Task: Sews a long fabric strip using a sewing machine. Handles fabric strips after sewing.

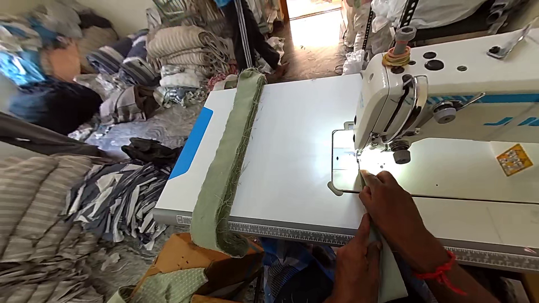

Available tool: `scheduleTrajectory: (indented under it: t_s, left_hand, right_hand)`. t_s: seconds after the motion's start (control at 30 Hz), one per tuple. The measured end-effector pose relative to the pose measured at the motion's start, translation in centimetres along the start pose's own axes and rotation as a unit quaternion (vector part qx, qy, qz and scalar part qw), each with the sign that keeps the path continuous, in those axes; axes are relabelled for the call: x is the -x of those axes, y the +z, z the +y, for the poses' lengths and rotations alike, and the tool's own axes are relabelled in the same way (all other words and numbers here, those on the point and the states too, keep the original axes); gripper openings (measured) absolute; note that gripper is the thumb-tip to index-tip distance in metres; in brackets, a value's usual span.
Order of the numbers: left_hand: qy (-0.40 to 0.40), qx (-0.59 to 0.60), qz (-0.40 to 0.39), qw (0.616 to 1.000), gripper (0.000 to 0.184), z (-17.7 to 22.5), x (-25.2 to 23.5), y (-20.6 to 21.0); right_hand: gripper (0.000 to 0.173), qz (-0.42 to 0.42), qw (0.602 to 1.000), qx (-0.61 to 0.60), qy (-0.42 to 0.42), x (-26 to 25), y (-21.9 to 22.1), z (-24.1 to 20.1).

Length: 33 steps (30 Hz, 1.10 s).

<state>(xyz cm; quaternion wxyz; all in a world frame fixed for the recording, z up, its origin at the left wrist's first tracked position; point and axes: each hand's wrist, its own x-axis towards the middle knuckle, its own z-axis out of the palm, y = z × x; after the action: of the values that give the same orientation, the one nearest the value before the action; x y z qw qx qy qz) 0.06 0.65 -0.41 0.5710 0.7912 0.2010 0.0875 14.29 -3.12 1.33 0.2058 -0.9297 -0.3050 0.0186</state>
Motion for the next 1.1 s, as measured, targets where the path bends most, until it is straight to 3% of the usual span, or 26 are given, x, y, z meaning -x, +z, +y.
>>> scheduleTrajectory:
  t_s: [1.1]
  left_hand:
    - [-0.017, -0.019, 0.001, 1.0, 0.05, 0.09, -0.31, -0.2]
  right_hand:
    - [0.041, 0.0, 1.0, -0.003, 0.0, 0.17, -0.04, 0.02]
